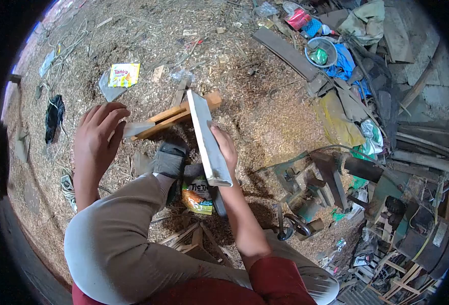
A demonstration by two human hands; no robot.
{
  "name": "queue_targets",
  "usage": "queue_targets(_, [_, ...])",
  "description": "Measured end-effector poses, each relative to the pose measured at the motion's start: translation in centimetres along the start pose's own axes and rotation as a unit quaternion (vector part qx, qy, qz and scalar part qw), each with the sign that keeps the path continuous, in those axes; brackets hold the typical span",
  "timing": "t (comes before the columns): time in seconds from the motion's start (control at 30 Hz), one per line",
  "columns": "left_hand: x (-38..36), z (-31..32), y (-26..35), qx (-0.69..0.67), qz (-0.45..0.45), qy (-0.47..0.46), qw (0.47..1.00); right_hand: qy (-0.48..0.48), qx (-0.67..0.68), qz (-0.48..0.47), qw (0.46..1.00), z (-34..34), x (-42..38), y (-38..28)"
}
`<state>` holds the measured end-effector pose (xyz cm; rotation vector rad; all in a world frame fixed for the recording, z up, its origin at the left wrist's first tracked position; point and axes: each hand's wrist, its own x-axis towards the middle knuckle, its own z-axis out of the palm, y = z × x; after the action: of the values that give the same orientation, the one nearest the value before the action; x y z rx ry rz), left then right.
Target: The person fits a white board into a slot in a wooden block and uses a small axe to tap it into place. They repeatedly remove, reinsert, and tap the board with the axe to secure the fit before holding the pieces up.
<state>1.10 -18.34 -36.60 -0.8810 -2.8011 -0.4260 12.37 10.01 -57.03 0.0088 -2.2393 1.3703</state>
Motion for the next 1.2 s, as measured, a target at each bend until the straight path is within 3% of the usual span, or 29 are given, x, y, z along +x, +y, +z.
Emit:
queue_targets(0.13, [0.1, 1.3, 0.2, 0.007, -0.029, -0.026, 0.999, 0.015, -0.157, -0.027, 0.987, -0.6, 0.6, -0.5])
queue_targets(0.43, [0.1, 1.4, 0.3, 0.008, -0.07, -0.045, 0.996, 0.0, -0.082, 0.003, 0.997, -1.0, 2.6, -2.5])
queue_targets(0.5, [0.0, 1.4, 0.3, 0.007, -0.078, -0.049, 0.996, 0.025, -0.056, 0.079, 0.995, -0.7, 2.6, -2.9])
queue_targets(0.53, [0.0, 1.4, 0.3, 0.007, -0.078, -0.049, 0.996, 0.048, -0.02, 0.011, 0.999, -0.4, 2.8, -2.5])
queue_targets(0.57, [0.0, 1.3, 0.4, 0.009, -0.08, -0.047, 0.996, 0.04, -0.122, -0.014, 0.992, -1.0, 3.0, -2.3])
queue_targets(0.63, [-0.2, 1.3, 0.4, 0.01, -0.083, -0.045, 0.995, 0.081, -0.06, 0.066, 0.993, -0.8, 2.2, -2.3])
queue_targets(0.67, [-0.3, 1.4, 0.4, 0.012, -0.087, -0.045, 0.995, 0.067, -0.038, 0.15, 0.986, -0.8, 1.7, -2.0])
queue_targets(0.83, [-0.5, 1.4, 0.3, 0.016, -0.082, -0.039, 0.996, 0.073, -0.053, 0.167, 0.982, -1.0, 1.7, -1.8])
queue_targets(0.9, [-0.5, 1.2, 0.2, 0.002, -0.078, -0.047, 0.996, 0.053, -0.086, 0.228, 0.968, -1.2, 1.5, -1.5])
queue_targets(1.03, [-0.7, 1.3, -0.1, -0.005, -0.082, -0.056, 0.995, 0.028, -0.1, 0.205, 0.973, -1.3, 2.3, -1.5])
queue_targets(1.1, [-0.8, 1.4, -0.2, -0.009, -0.076, -0.05, 0.996, 0.128, -0.105, 0.146, 0.975, -0.7, 2.7, -2.0])
queue_targets(1.13, [-0.8, 1.4, -0.3, -0.011, -0.077, -0.049, 0.996, 0.126, -0.065, 0.206, 0.968, -1.0, 2.2, -1.1])
queue_targets(1.17, [-0.8, 1.3, -0.3, -0.014, -0.082, -0.056, 0.995, 0.125, -0.066, 0.206, 0.968, -0.9, 2.4, -1.1])
queue_targets(1.2, [-0.8, 1.3, -0.4, -0.018, -0.087, -0.062, 0.994, 0.177, 0.049, 0.245, 0.952, -0.7, 2.8, -1.2])
